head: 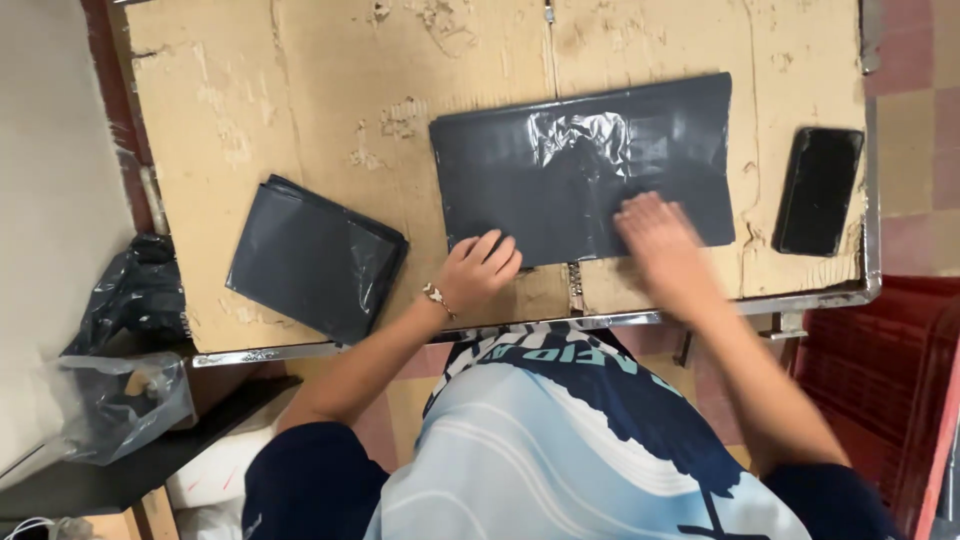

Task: Folding plastic bags and placing them into a crate at the end of a production line

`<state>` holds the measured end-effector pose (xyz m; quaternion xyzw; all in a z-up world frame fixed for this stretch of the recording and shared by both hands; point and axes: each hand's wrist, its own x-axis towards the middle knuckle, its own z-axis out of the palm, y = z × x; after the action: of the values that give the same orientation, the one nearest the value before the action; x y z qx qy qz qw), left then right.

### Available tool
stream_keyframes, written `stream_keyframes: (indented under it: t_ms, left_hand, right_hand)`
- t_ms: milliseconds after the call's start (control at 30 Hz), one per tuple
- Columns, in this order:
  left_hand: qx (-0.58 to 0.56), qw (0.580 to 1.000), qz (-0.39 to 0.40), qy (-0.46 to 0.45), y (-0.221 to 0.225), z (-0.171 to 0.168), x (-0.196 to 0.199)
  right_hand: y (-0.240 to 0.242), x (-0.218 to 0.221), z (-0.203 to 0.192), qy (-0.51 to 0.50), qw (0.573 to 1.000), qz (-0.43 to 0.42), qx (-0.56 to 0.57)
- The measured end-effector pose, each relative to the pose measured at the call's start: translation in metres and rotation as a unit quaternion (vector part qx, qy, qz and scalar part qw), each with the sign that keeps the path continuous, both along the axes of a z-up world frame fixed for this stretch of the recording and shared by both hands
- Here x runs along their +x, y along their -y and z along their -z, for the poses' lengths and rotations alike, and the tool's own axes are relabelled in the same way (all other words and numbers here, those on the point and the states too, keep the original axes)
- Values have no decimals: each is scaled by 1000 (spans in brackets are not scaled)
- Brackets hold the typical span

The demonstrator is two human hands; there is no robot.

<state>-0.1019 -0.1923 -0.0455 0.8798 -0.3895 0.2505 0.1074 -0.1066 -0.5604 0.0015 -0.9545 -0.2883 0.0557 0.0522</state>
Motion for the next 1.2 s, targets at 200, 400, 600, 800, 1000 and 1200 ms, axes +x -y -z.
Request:
stream_keyframes:
  t_ms: [200, 400, 600, 800, 1000, 1200]
  left_hand:
    - [92, 975, 150, -137, 30, 20, 10]
    - [19, 796, 210, -567, 93, -100, 102]
    - [-171, 575, -4, -800, 97, -20, 178]
    - [-77, 849, -106, -512, 115, -56, 157]
    - [-47, 876, -263, -401, 170, -1, 156]
    - [-295, 914, -75, -268, 145, -23, 88]
  right_hand:
    - [-111, -25, 23, 70, 986, -43, 148]
    - [-61, -66, 36, -24, 953, 28, 300]
    - [19, -108, 113, -316, 613, 444, 572]
    - [14, -55, 60, -323, 313, 540, 711]
    - [10, -55, 54, -313, 339, 576, 675]
    - [-19, -74, 32, -258, 473, 503, 676]
